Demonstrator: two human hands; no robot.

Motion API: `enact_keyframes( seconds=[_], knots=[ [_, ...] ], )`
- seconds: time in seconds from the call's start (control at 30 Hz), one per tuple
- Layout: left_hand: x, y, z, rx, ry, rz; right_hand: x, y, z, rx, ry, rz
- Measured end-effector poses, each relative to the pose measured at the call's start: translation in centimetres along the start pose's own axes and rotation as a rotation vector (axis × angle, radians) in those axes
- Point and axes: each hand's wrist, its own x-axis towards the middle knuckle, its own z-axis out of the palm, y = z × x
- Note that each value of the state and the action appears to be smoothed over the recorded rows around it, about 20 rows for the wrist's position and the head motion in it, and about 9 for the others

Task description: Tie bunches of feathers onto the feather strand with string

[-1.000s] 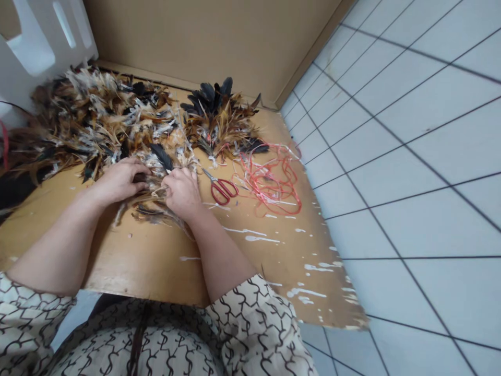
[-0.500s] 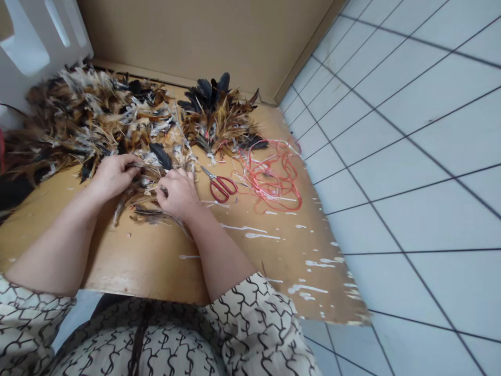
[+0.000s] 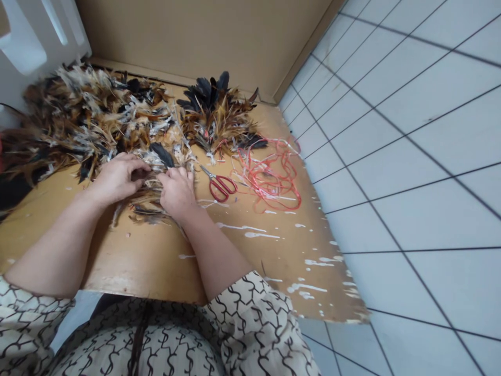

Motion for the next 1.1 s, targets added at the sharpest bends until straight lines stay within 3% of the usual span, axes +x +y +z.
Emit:
enact_keyframes(
  seconds=[0.2, 0.3, 0.5, 0.7, 0.83, 0.93, 1.1],
  knots=[
    [0.2, 0.1, 0.6, 0.086, -0.052, -0.040, -0.2, -0.3, -0.3, 0.015, -0.030, -0.054],
    [0.4, -0.1, 0.5, 0.034, -0.023, -0.140, -0.3, -0.3, -0.4, 0.033, 0.001, -0.055],
    [0.6, -0.4, -0.3, -0.464, 0.058, -0.410, 0.0, 0.7, -0.3, 0.193, 0.150, 0.078],
    [0.5, 0.3, -0.8, -0.816, 0.040, -0.468, 1.3, 1.8, -0.2, 0.265, 0.290, 0.232],
    [0.5, 0.4, -1.0, -0.897, -0.012, -0.464, 2.2, 1.8, 0.1, 0.191, 0.247, 0.313],
    [0.5, 0.3, -0.8, -0.834, -0.023, -0.438, 2.5, 1.5, 0.2, 0.134, 0.171, 0.326],
    [0.3, 0.1, -0.4, -0.694, -0.024, -0.410, 1.8, 0.4, -0.4, 0.050, 0.047, 0.206]
  ],
)
